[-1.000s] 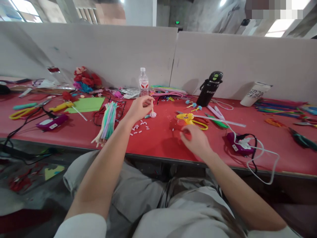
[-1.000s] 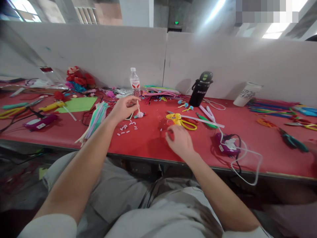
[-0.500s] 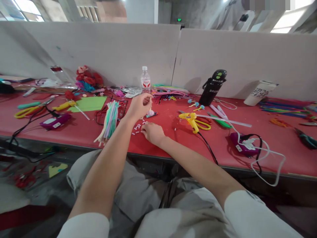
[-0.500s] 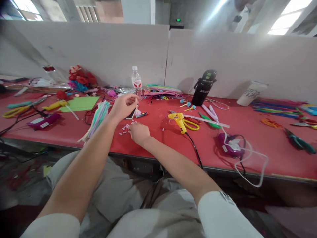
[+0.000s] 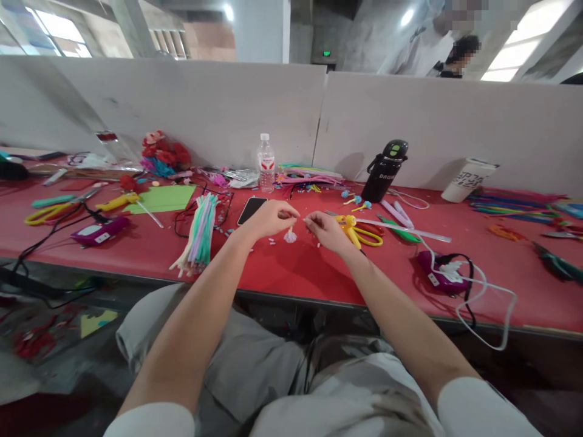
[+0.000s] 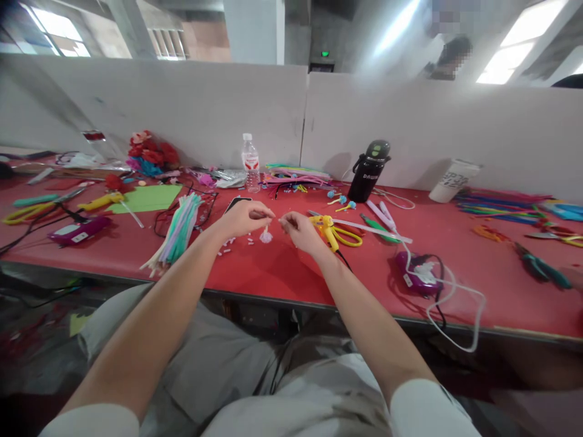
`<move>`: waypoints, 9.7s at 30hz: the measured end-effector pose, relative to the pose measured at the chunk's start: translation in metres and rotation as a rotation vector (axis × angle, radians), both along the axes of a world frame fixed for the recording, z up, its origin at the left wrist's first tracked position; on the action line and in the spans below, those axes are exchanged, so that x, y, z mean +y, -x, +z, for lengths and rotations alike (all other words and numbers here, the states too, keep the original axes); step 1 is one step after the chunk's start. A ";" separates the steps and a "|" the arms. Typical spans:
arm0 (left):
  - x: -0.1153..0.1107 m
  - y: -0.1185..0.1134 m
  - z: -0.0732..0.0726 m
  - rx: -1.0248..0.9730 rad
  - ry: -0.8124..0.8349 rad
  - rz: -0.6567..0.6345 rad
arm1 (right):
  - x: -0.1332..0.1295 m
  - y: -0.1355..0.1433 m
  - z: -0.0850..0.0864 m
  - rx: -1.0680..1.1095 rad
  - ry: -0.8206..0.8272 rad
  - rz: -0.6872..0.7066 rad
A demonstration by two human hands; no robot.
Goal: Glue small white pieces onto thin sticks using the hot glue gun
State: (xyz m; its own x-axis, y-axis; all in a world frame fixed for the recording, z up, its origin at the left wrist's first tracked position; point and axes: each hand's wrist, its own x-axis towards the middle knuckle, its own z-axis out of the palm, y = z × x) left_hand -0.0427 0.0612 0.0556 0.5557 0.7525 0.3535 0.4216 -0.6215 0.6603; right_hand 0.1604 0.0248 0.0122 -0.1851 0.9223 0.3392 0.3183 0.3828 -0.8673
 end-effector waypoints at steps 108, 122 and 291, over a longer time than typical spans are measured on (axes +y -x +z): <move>-0.018 -0.021 0.013 -0.328 0.073 0.047 | -0.012 0.007 -0.006 0.545 0.316 -0.058; -0.020 -0.022 0.013 -0.341 0.098 0.043 | -0.013 0.007 -0.007 0.546 0.317 -0.043; 0.022 0.014 0.012 -0.333 0.020 0.230 | -0.080 -0.081 -0.022 -0.418 -0.068 -0.599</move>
